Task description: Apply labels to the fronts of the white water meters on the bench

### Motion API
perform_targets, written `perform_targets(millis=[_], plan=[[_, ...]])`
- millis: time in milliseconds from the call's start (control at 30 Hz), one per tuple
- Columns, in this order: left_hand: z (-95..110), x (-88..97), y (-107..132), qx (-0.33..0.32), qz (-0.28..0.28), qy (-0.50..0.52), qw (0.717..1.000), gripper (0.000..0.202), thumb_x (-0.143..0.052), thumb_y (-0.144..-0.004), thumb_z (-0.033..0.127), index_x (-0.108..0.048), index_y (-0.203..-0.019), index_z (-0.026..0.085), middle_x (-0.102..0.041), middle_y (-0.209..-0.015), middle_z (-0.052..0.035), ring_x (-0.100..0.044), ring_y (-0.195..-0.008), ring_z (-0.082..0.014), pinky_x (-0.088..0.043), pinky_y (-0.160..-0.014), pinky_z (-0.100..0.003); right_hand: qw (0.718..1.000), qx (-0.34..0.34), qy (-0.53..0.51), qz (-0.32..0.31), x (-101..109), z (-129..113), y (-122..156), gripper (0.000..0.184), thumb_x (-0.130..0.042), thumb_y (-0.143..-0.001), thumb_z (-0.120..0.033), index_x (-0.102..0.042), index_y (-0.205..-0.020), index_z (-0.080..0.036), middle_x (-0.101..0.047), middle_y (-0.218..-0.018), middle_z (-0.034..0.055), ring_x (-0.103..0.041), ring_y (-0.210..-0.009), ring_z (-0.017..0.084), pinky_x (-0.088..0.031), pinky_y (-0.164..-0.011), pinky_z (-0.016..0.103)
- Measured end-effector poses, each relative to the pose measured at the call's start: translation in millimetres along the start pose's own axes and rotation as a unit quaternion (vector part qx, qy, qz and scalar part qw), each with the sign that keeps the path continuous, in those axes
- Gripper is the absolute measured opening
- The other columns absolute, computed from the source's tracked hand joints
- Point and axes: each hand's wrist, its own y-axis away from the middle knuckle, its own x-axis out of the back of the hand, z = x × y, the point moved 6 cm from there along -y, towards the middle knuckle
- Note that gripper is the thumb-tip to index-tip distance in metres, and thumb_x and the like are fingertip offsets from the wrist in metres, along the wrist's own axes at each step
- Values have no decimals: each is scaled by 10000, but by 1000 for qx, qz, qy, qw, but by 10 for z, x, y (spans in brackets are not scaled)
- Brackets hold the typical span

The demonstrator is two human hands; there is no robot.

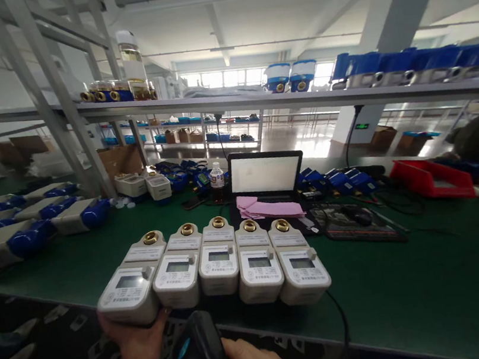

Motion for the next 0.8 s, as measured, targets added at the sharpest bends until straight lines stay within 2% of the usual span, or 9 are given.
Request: perform_targets(millis=[133, 233, 333, 467, 633, 800], plan=[[19, -46, 26, 8, -2, -3, 1000, 1193, -787, -505, 342, 14, -1378, 194, -124, -1408, -201, -208, -1308, -304, -183, -1088, -456, 997, 57, -23, -48, -88, -74, -49, 592, -544, -743, -434, -468, -1261, -158, -606, -1103, 137, -577, -1006, 272, -466, -851, 340], [33, -115, 35, 1, -7, 25, 1000, 1160, -782, -536, 267, 14, -1376, 190, -137, -1403, -202, -205, -1313, -290, -173, -1098, -445, 995, 84, -32, -33, -111, -192, -51, 534, -482, -794, -376, -434, -1275, -148, -554, -1186, 154, -546, -1064, 265, -449, -885, 349], [23, -194, 10, -5, -22, 17, 1000, 1151, -779, -552, 232, 21, -1377, 171, -121, -1410, -210, -148, -1331, -299, -158, -1106, -442, 992, 111, -44, -44, -185, -317, -69, 491, -475, -809, -341, -419, -1263, -164, -553, -1180, 146, -566, -1017, 251, -472, -841, 333], [34, -244, -5, 13, -43, 7, 999, 1157, -772, -576, 229, 59, -1372, 118, -92, -1409, -249, -124, -1332, -332, -170, -1106, -437, 991, 100, -39, -77, -360, -449, -173, 481, -504, -781, -270, -400, -1241, -172, -555, -1145, 119, -558, -993, 236, -465, -834, 339], [75, -247, 71, 55, -67, 11, 996, 1010, -751, -632, 265, -63, -1368, 197, -154, -1422, -197, -255, -1297, -337, -378, -1004, -427, 997, 69, -6, -37, -516, -626, -396, 438, -468, -820, -281, -390, -1239, -179, -546, -1144, 114, -538, -1016, 241, -444, -860, 371], [190, -178, 73, 61, -37, -16, 997, 976, -756, -629, 289, -117, -1359, 182, -192, -1401, -213, -227, -1306, -351, -330, -1037, -451, 997, 39, 40, -47, -692, -673, -497, 411, -449, -837, -295, -404, -1224, -164, -547, -1119, 121, -545, -979, 262, -431, -857, 404]])
